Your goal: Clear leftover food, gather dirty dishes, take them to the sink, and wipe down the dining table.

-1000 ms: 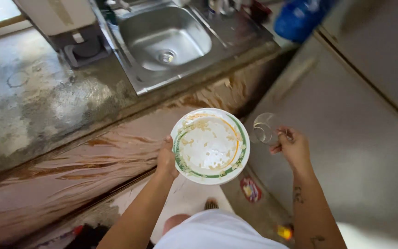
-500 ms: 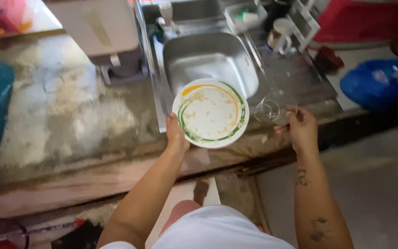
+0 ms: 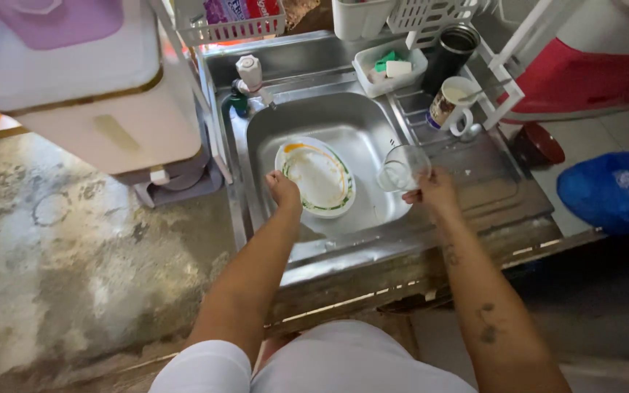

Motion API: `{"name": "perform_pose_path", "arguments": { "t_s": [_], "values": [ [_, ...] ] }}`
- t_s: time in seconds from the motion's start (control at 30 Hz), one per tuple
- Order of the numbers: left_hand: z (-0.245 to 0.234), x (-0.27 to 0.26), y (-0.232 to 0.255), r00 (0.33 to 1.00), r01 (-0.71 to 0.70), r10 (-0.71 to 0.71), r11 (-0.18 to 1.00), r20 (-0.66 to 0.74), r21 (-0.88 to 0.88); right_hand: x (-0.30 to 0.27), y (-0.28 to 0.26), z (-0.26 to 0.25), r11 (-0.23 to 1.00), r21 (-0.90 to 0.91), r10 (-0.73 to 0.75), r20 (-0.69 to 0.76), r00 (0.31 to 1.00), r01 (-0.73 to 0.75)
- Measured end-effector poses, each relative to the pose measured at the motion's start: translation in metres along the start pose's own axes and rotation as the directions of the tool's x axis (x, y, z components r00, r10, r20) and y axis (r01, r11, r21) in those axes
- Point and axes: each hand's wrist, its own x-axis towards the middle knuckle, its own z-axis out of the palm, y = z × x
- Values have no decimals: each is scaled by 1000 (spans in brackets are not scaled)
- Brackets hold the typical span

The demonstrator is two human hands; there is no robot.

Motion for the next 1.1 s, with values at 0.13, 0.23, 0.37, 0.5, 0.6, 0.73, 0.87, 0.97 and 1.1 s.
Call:
{"name": "perform_pose_path", "arguments": {
  "t_s": [0.13,0.23,0.37,0.5,0.6,0.73,0.87,0.97,1.1],
  "values": [
    [23,62,-73,986,-146,154,983,-69,114,44,12,27,989,-44,137,-32,990,-139],
    [26,72,-81,991,-68,87,980,-100,186,65,30,37,986,-67,153,-7,988,-153],
    [28,86,-89,996,53,-41,986,-79,160,80,28,57,938,-285,199,-15,980,-195],
    [20,133,-158,995,-37,35,999,-93,-13,94,40,76,882,-332,338,-49,940,-335],
    [11,138,-166,987,53,-21,979,-159,197,110,50,82,878,-307,367,-60,928,-367],
    [21,102,-116,984,47,42,880,-176,473,139,48,85,875,-367,311,-75,947,-317],
    [27,54,-60,822,-373,570,525,9,765,162,31,93,935,-303,196,2,981,-186],
    [36,34,-24,723,-607,651,439,231,663,163,-2,82,949,-282,159,39,987,-142],
    [47,5,36,810,-581,240,460,536,672,144,-39,29,984,-166,75,104,992,-57]
  ]
}}
